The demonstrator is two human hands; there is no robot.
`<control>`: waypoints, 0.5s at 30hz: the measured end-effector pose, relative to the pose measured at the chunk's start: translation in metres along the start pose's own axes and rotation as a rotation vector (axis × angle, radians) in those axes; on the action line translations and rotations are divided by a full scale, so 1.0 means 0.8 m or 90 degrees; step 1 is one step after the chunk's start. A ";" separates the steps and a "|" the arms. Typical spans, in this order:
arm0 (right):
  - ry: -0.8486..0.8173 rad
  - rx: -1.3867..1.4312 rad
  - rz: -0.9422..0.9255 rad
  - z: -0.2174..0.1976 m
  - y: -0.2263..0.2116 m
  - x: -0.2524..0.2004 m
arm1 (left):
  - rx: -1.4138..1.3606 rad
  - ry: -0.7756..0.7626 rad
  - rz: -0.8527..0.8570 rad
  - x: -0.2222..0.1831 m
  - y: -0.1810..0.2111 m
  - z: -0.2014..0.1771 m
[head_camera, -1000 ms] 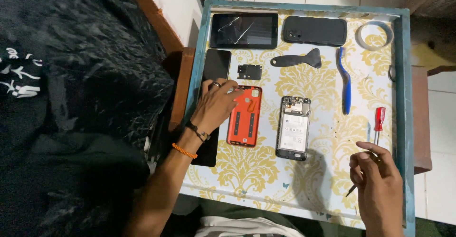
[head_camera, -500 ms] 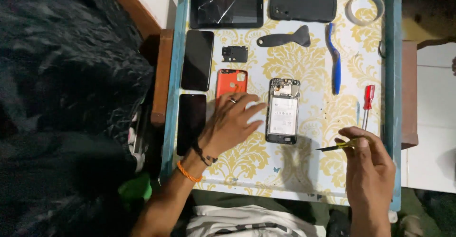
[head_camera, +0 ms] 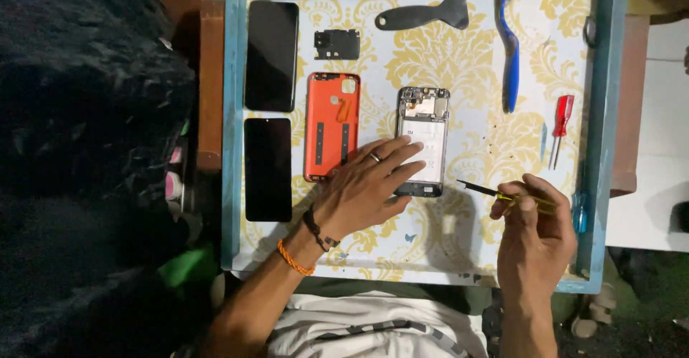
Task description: Disassembling a mobile phone by unscrewing internal fasteners and removing the protective plastic frame.
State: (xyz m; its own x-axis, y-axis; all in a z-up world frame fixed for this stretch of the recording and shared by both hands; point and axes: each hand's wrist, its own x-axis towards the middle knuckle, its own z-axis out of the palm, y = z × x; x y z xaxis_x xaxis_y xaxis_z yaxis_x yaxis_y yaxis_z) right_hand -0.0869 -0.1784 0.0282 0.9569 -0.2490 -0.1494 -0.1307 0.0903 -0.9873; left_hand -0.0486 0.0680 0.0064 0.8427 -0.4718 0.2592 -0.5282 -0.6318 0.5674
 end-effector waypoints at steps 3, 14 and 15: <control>0.028 0.029 -0.012 -0.008 0.011 -0.004 | -0.009 -0.003 -0.003 0.000 -0.001 0.000; 0.032 -0.042 -0.056 -0.005 0.034 -0.015 | 0.003 0.002 -0.009 0.001 -0.001 0.001; 0.013 -0.057 -0.081 -0.005 0.038 -0.015 | 0.012 0.007 -0.005 0.002 0.000 -0.001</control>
State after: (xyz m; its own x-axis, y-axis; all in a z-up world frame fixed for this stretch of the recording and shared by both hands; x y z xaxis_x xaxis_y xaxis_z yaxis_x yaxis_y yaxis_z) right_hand -0.1031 -0.1763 -0.0002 0.9619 -0.2725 -0.0224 -0.0318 -0.0299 -0.9990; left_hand -0.0473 0.0679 0.0070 0.8483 -0.4593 0.2637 -0.5228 -0.6469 0.5552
